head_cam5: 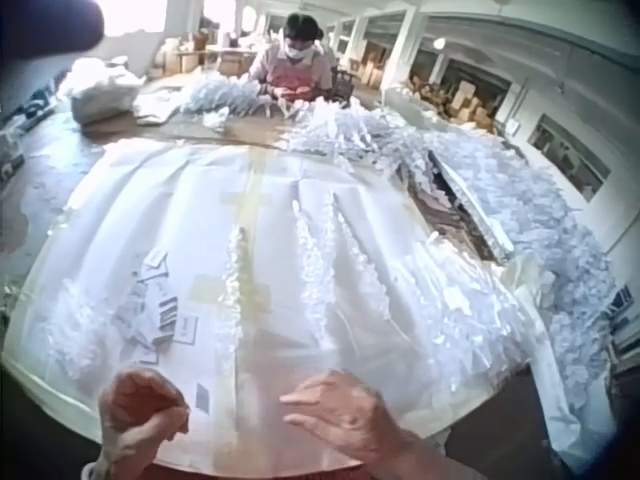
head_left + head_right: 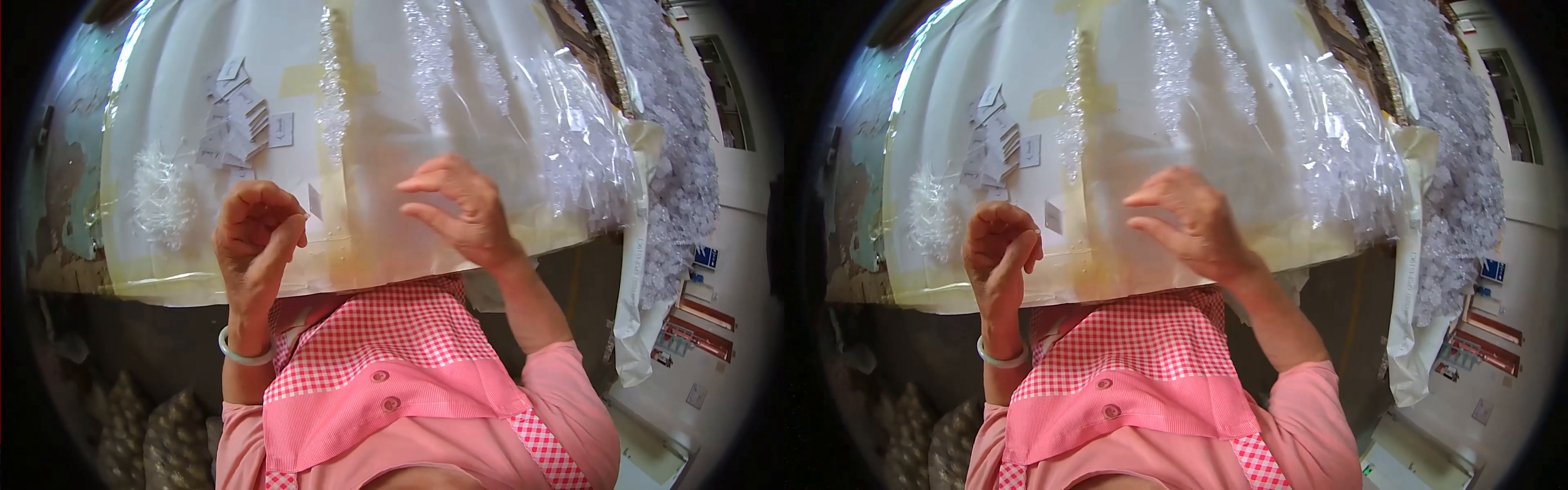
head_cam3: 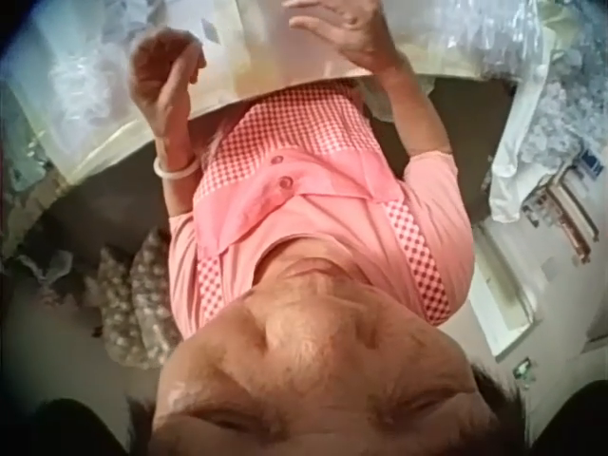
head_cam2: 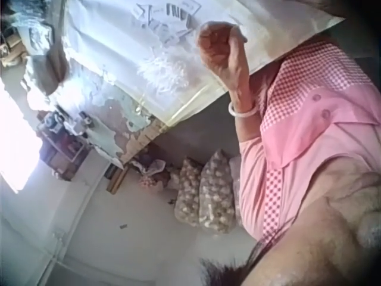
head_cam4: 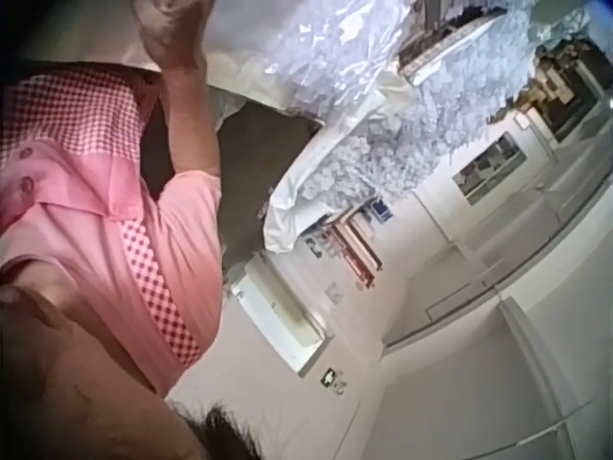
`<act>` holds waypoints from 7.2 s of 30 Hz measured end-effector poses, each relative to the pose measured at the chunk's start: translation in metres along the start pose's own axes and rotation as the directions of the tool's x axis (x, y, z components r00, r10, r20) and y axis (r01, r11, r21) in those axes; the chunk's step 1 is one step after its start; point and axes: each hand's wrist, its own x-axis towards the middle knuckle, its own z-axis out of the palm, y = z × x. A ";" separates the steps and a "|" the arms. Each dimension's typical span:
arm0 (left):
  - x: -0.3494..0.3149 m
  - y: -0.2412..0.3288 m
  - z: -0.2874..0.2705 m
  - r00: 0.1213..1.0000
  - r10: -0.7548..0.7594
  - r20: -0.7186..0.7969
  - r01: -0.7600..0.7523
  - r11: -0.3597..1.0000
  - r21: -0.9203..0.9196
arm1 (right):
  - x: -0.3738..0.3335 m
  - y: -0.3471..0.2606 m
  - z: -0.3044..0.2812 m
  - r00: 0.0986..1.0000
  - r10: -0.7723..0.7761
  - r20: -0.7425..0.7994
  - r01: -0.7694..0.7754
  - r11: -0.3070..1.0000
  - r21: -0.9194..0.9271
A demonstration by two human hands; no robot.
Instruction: Packaging small plastic decorative components and labels into clear plastic bags at a workbench.
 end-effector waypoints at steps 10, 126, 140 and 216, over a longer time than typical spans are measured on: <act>-0.007 -0.010 -0.008 0.999 0.031 0.012 -0.033 0.982 0.183 | -0.010 0.024 -0.024 0.959 0.067 0.276 0.118 0.791 -0.600; 0.082 0.028 -0.007 0.987 0.158 -0.028 -0.099 0.736 0.670 | 0.122 -0.012 0.057 0.975 0.216 0.060 -0.219 0.974 0.056; 0.081 0.023 -0.014 0.837 0.401 0.373 -0.517 0.356 0.778 | 0.133 -0.010 0.049 0.998 0.042 -0.045 -0.052 0.965 -0.258; 0.053 -0.017 0.047 0.847 0.496 0.191 -0.470 0.533 0.703 | -0.009 0.026 -0.003 0.713 0.606 0.353 -0.289 -0.205 0.935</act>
